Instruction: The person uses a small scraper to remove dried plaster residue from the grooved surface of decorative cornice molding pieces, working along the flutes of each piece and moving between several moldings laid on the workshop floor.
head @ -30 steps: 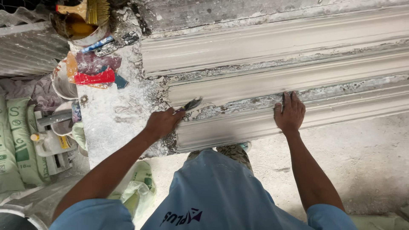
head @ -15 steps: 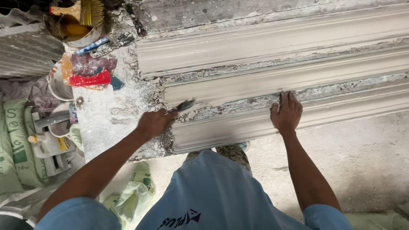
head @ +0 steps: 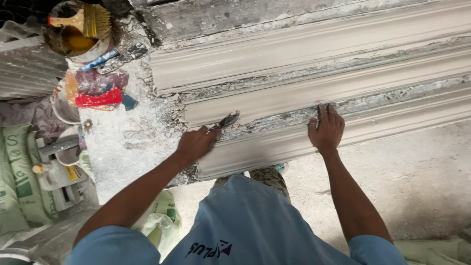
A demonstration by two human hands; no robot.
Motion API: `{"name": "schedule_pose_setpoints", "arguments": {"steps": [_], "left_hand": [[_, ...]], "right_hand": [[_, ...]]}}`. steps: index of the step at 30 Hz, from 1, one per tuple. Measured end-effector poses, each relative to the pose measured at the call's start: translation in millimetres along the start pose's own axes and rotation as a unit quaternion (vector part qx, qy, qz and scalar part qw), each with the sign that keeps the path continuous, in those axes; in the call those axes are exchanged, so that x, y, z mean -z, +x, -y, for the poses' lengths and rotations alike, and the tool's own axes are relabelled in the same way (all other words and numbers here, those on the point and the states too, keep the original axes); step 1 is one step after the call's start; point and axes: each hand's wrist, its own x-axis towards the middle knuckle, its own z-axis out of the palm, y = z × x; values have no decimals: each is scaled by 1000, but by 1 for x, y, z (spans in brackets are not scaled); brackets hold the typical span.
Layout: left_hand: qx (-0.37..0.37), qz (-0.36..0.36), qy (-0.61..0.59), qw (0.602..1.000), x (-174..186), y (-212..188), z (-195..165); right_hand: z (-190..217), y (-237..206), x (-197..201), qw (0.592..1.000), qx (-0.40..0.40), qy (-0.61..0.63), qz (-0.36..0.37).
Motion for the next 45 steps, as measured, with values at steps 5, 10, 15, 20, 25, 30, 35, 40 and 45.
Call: {"name": "schedule_pose_setpoints", "arguments": {"steps": [5,10,15,20,25,30,35,40,45], "left_hand": [[-11,34,-9,999,0,4,-1],[-25,-9,-22,999,3,14,-6],[-7,64,-20,998,7,22,-14],[-35,-14,-2,999,6,25,-17],[-27,42,-17,999,-2,29,-13],[-28,27,11,999,-7,33,-13],[-14,50,-4,999,-1,39,-16],[-12,70,-4,997,5,46,-22],[-12,70,-10,997,6,50,-28]], "right_hand": [[1,-1,-1,1000,16,-6,-12],[3,-1,-2,999,20,5,-27],[3,0,-2,999,23,-3,-30],[3,1,-1,1000,15,6,-18],[0,4,-2,1000,1,-27,4],[-2,2,-5,1000,-7,-5,9],[-4,0,-6,1000,-2,-13,-4],[-6,-1,-7,1000,-7,-1,3],[-6,-2,-9,1000,-5,-12,-1]]}}
